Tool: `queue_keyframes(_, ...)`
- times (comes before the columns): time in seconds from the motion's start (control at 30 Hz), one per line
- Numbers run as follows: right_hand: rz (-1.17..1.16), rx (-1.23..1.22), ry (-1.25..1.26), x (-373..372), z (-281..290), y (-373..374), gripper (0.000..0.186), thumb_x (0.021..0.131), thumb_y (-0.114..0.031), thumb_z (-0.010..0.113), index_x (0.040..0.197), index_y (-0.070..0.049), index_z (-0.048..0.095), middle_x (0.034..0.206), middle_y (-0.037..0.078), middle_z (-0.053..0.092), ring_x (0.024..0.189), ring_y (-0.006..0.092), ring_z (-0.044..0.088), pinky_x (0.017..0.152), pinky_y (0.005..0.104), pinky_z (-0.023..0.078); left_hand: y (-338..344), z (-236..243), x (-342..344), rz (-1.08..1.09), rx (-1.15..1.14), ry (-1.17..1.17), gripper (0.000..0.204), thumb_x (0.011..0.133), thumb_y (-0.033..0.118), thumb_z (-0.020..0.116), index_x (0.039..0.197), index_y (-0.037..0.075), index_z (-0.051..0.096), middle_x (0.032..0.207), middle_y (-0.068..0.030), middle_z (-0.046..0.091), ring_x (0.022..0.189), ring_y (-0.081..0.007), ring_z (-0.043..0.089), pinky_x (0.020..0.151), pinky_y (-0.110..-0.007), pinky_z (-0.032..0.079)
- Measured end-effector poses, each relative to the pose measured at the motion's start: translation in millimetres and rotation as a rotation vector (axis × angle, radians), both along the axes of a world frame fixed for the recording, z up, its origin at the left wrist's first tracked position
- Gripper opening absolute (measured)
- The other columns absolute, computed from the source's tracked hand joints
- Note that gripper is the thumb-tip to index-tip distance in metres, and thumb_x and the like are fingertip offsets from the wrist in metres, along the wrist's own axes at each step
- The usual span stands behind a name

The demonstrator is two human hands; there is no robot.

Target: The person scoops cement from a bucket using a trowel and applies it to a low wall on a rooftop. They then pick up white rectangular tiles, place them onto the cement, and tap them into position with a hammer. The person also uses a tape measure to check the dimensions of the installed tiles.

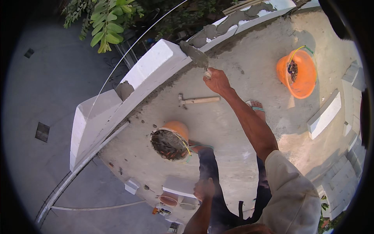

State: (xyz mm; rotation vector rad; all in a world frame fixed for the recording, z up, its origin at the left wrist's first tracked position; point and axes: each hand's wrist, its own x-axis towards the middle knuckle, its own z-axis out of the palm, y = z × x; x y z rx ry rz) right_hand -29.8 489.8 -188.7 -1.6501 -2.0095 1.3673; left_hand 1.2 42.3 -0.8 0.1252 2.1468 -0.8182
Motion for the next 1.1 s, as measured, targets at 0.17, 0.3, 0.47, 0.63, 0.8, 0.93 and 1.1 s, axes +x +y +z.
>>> queue_keyframes(0.17,-0.013,0.197,0.000,-18.1,12.8,-20.2,0.026,0.090,-0.018,0.074,0.109,-0.001,0.066,0.099,0.022,0.072,0.093,0.0428,0.073,0.081,0.0492,0.060,-3.3,-2.1,3.9,-0.028,0.011,-0.004,0.065,0.090,0.064,0.067,0.133,0.016,0.073,0.139,-0.0105,0.065,0.128,-0.0348,0.061,0.109,-0.051,0.048)
queue_keyframes(0.3,0.017,0.162,-0.020,-28.8,47.7,-36.8,0.033,0.091,-0.015,0.074,0.118,-0.001,0.063,0.105,0.020,0.069,0.091,0.0420,0.073,0.078,0.0482,0.061,-9.8,-2.8,6.6,-0.039,0.026,0.010,0.063,0.091,0.065,0.064,0.132,0.018,0.072,0.137,-0.0108,0.066,0.127,-0.0349,0.061,0.108,-0.051,0.047)
queue_keyframes(0.47,-0.040,0.240,0.040,-29.8,69.2,-66.8,0.041,0.093,-0.014,0.073,0.127,0.002,0.056,0.104,0.020,0.062,0.089,0.0411,0.070,0.075,0.0492,0.059,-14.9,-6.9,3.3,-0.099,0.027,0.011,0.061,0.094,0.068,0.057,0.130,0.021,0.072,0.133,-0.0113,0.068,0.124,-0.0349,0.062,0.106,-0.052,0.047)
queue_keyframes(0.63,-0.057,0.138,0.129,-25.0,100.5,-99.1,0.040,0.096,-0.011,0.069,0.129,0.004,0.052,0.109,0.021,0.057,0.094,0.0420,0.066,0.077,0.0503,0.057,-3.7,-2.5,2.2,-0.053,0.014,0.010,0.061,0.092,0.066,0.062,0.130,0.019,0.073,0.136,-0.0110,0.067,0.126,-0.0352,0.061,0.108,-0.052,0.046)
queue_keyframes(0.8,-0.104,0.099,0.119,-44.8,89.6,-83.9,0.044,0.096,-0.011,0.070,0.132,0.003,0.051,0.116,0.021,0.055,0.107,0.0421,0.065,0.087,0.0487,0.059,-7.5,-2.8,1.9,-0.065,0.055,0.017,0.059,0.093,0.065,0.061,0.129,0.020,0.072,0.135,-0.0114,0.067,0.126,-0.0359,0.061,0.107,-0.052,0.046)
queue_keyframes(0.93,-0.132,0.141,0.186,-46.6,85.1,-106.6,0.043,0.096,-0.009,0.068,0.133,0.005,0.052,0.117,0.023,0.056,0.097,0.0446,0.064,0.083,0.0500,0.056,-7.8,-3.1,-0.5,-0.073,0.051,0.014,0.061,0.093,0.065,0.060,0.131,0.019,0.071,0.135,-0.0116,0.067,0.127,-0.0362,0.061,0.108,-0.052,0.046)
queue_keyframes(1.1,-0.058,0.243,0.369,22.8,86.9,-101.8,0.039,0.099,-0.017,0.068,0.129,0.005,0.059,0.105,0.020,0.064,0.087,0.0317,0.067,0.071,0.0405,0.056,-7.5,-4.8,0.0,-0.074,0.023,-0.006,0.063,0.094,0.067,0.058,0.132,0.019,0.071,0.136,-0.0116,0.067,0.125,-0.0364,0.063,0.107,-0.052,0.046)
